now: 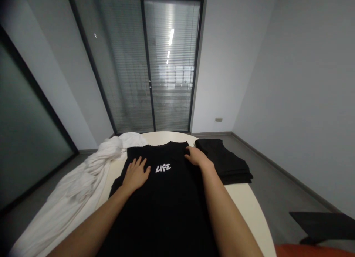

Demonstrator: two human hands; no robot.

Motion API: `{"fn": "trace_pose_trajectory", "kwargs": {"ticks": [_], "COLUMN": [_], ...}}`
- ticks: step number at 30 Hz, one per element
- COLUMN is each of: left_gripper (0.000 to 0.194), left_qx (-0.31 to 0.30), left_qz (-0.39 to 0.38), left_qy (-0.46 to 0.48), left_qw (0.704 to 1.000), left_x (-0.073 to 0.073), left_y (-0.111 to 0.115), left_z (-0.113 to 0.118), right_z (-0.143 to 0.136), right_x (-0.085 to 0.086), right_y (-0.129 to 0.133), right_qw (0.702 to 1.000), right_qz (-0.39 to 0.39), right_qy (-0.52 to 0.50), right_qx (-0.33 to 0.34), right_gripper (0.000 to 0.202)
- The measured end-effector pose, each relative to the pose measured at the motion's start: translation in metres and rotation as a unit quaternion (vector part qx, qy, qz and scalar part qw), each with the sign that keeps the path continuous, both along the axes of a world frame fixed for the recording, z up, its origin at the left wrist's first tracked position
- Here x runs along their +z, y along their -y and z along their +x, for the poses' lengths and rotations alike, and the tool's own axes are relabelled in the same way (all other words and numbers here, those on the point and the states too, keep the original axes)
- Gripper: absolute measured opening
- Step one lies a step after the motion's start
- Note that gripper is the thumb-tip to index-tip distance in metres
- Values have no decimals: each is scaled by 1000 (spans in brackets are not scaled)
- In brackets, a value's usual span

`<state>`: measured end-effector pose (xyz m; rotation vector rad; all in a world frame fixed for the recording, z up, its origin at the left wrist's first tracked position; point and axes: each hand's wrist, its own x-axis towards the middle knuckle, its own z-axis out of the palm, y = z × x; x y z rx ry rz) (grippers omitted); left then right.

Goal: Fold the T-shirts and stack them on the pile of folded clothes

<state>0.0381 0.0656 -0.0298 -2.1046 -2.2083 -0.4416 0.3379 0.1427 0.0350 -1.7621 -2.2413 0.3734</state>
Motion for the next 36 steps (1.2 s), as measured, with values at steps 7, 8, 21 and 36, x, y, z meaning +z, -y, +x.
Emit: {"fn": "trace_pose_trajectory", "kwargs": {"ticks": [7, 8, 21, 36], "left_gripper": [60, 60, 60, 59], "left_qx": [0, 0, 5, 8], "left_qz": [-13, -11, -16, -24], "left_qy": [5, 5, -20, -16], "left_qw": [1000, 1000, 1000, 1000], "left_x": [4, 4, 4, 8], "left_y": [1, 1, 2, 4], "left_z": [2, 2, 1, 3], "right_z": [-34, -39, -40, -27], "right_x": [-32, -36, 12, 17], "right_y": [13, 15, 27, 27], "right_qw": [995, 994, 968, 971], "right_qz": [-71, -69, -110, -53], "right_qy": [71, 80, 138, 162], "right_qx": [-2, -12, -180, -169], "right_gripper": [83, 81, 47, 40]}}
